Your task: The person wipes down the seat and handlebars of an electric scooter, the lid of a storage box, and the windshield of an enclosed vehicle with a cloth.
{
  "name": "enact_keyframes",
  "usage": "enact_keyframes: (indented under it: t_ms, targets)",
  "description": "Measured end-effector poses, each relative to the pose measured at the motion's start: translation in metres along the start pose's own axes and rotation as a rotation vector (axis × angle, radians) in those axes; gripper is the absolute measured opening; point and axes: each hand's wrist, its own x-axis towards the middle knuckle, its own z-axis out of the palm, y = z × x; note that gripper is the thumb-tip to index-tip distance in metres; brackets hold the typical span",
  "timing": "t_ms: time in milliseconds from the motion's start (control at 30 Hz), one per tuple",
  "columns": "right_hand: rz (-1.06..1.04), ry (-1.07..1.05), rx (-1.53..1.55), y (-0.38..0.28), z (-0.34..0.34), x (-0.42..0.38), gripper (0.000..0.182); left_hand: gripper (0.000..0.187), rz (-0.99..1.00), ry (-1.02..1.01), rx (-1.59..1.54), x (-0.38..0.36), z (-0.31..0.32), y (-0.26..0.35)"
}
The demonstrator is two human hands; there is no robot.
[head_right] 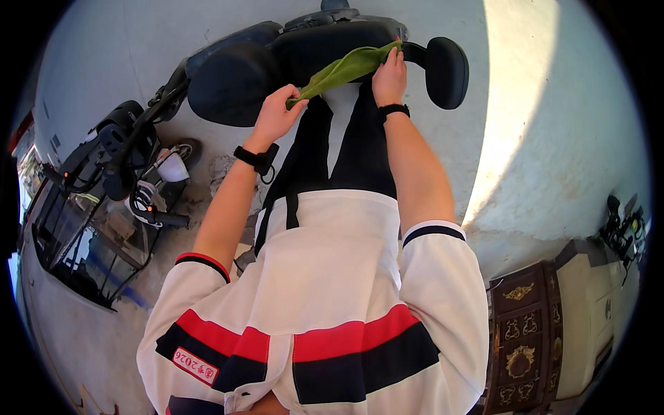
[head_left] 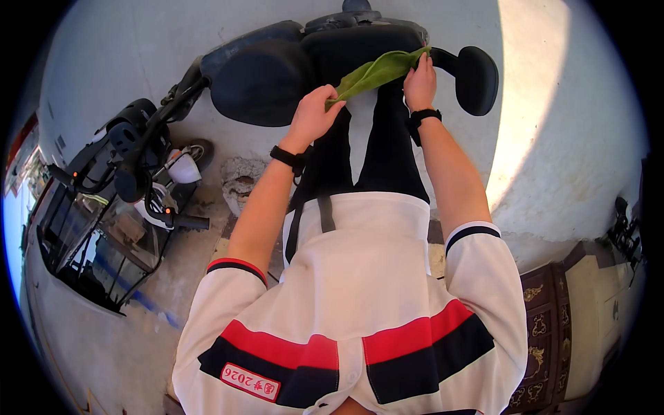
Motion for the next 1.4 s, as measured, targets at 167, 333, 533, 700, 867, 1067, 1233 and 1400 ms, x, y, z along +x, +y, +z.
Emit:
enact_keyframes:
  t_ms: [167, 333, 533, 700, 867, 1067, 1233, 1400]
  targets:
    - [0.225, -0.169, 0.139, 0.005, -0.003, -0.032, 0.054, 0.021, 0.014, -0.065, 0.050, -0.009, 0.002, -0.004]
    - [0.115, 0.075, 0.075, 0.001, 0.007, -0.045, 0.051, 0.021, -0.002, -0.126, 0.047, -0.024, -0.001, -0.009]
    - [-0.006, 0.120, -0.045, -0.035, 0.025, -0.052, 0.052, 0.021, 0.051, -0.168, 0.026, -0.044, -0.020, -0.026]
    - [-0.184, -0.053, -0.025, -0.083, 0.051, -0.064, 0.056, 0.020, 0.044, -0.121, 0.002, -0.066, -0.047, -0.044]
    - [-0.386, -0.162, -0.062, -0.092, 0.054, -0.067, 0.056, 0.020, 0.028, -0.065, -0.011, -0.082, -0.064, -0.062]
    - [-0.463, -0.202, -0.012, -0.081, 0.045, -0.064, 0.050, 0.019, -0.010, -0.096, 0.016, -0.083, -0.061, -0.049]
    - [-0.309, -0.097, -0.037, -0.061, 0.037, -0.068, 0.048, 0.018, 0.071, -0.075, -0.007, -0.072, -0.045, -0.042]
    - [-0.159, 0.032, 0.006, -0.018, 0.013, -0.060, 0.030, 0.019, 0.066, -0.035, 0.039, -0.055, -0.032, -0.034]
